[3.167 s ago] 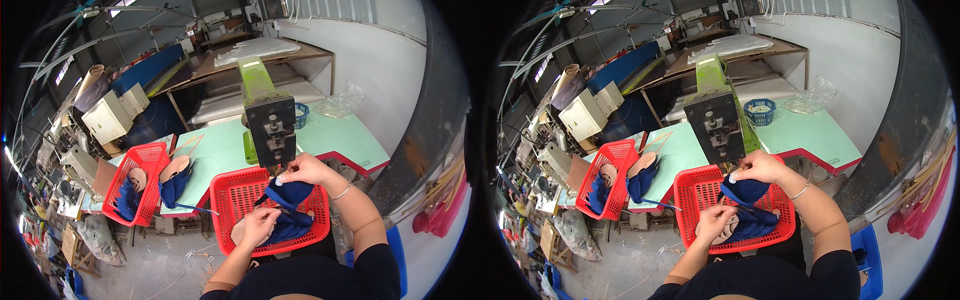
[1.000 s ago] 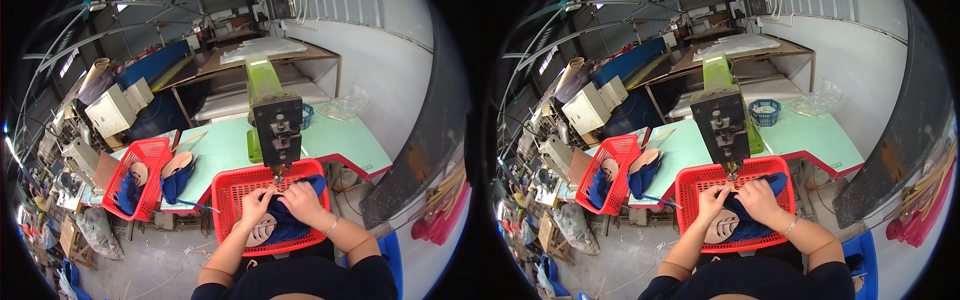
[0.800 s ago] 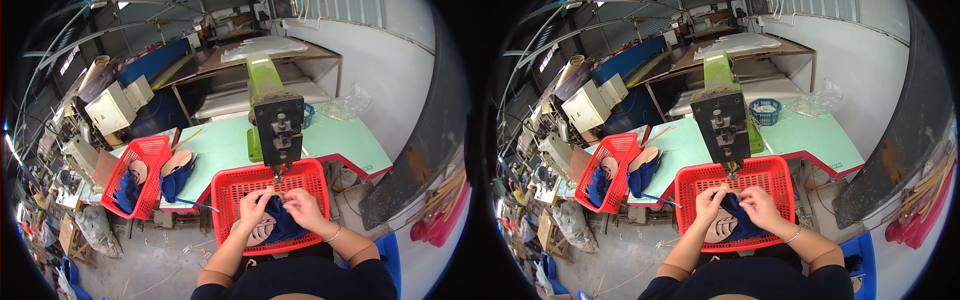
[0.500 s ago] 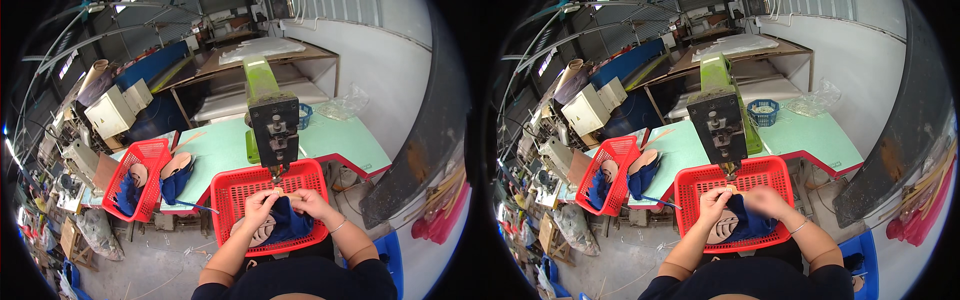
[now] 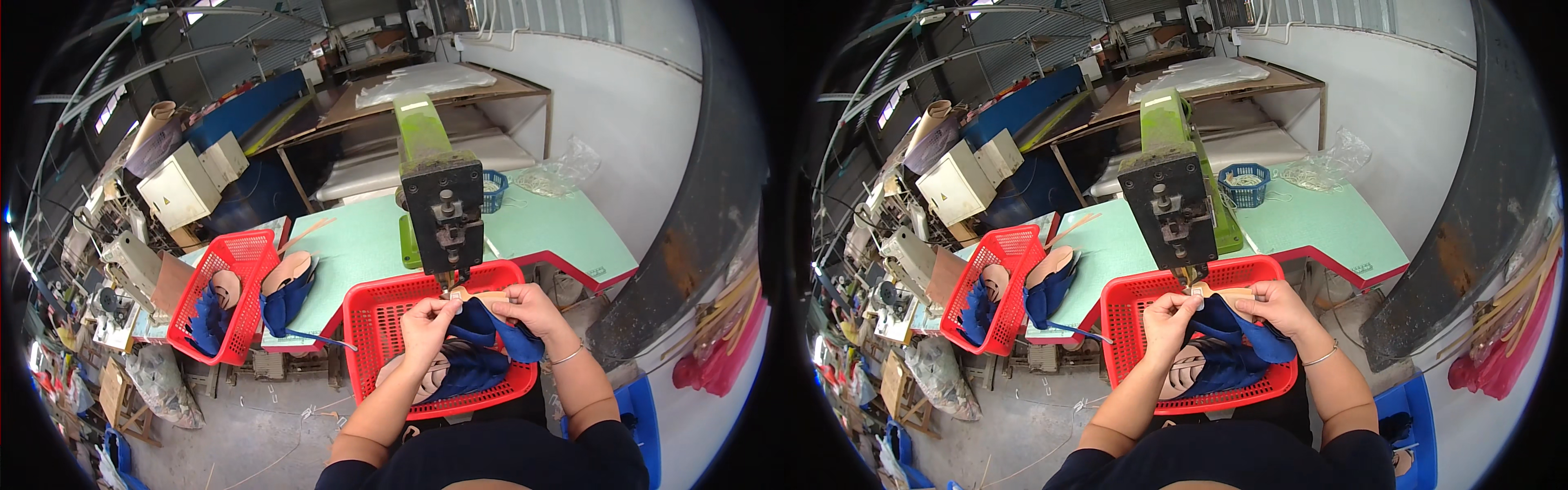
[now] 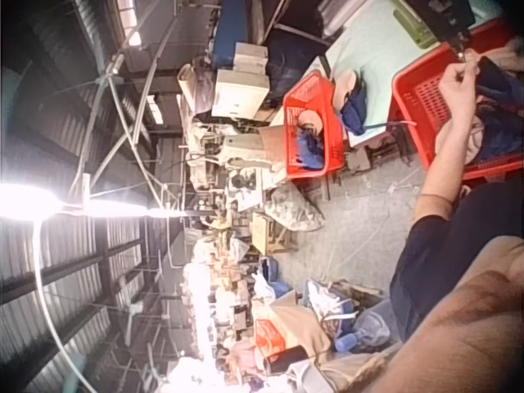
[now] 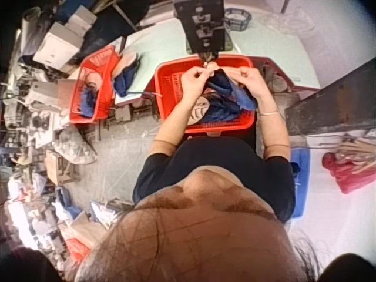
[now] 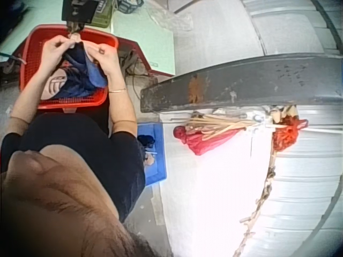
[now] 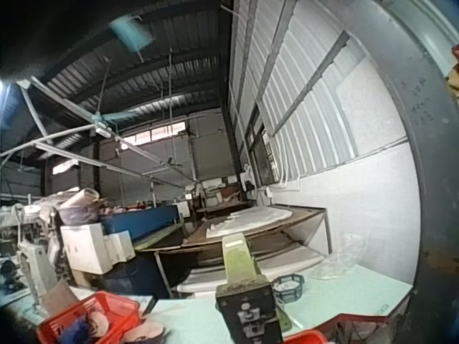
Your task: The person assembles blue sandals by attaching white straps to the soles using a green hydraulic press. They repeatedly pick up a sole and strap, align them under the press, operate the lever to secure the attachment, and place the finished unit into a red basket.
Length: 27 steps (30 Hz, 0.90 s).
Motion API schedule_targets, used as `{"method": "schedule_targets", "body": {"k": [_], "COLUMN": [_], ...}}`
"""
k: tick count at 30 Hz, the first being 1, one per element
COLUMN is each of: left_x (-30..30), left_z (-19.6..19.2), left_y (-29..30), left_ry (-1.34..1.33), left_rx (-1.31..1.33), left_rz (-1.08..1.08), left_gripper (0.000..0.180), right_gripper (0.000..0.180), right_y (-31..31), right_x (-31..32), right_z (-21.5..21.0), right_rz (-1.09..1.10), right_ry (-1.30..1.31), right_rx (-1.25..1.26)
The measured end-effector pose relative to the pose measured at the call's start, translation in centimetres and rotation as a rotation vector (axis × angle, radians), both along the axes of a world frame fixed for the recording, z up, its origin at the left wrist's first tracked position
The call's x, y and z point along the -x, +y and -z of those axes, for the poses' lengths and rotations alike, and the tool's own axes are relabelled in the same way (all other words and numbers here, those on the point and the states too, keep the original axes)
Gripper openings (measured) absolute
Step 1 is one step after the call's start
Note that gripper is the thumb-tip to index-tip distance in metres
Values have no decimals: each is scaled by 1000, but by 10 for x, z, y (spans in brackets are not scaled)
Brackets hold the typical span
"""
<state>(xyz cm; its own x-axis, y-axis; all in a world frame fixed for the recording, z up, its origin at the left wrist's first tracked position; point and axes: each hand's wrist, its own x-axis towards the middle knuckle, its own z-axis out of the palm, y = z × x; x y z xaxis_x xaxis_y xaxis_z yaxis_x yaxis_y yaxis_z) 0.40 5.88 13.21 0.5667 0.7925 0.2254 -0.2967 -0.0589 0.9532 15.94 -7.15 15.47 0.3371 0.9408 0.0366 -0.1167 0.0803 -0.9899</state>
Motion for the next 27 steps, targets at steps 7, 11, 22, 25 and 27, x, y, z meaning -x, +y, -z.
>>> {"method": "schedule_targets", "body": {"k": [7,11,22,25,27], "left_x": [1,4,5,8,5], "left_z": [-6,-10,10,12,11], "left_y": [0,-1,5,5,1], "left_ry": [-20,-25,-154,-92,-86], "left_rx": [98,116,165,170,143], "left_rz": [21,24,42,72,80], "left_gripper": [10,11,10,10,11], "right_gripper": [13,14,23,30,35], "right_y": [3,3,23,30,38], "right_x": [-4,-7,-23,-31,-42], "right_z": [-4,0,-21,-50,-65], "right_rz": [32,28,-39,-59,-96], "right_ry": [-45,-79,-321,-560,-712], "right_rx": [45,43,79,159,173]}}
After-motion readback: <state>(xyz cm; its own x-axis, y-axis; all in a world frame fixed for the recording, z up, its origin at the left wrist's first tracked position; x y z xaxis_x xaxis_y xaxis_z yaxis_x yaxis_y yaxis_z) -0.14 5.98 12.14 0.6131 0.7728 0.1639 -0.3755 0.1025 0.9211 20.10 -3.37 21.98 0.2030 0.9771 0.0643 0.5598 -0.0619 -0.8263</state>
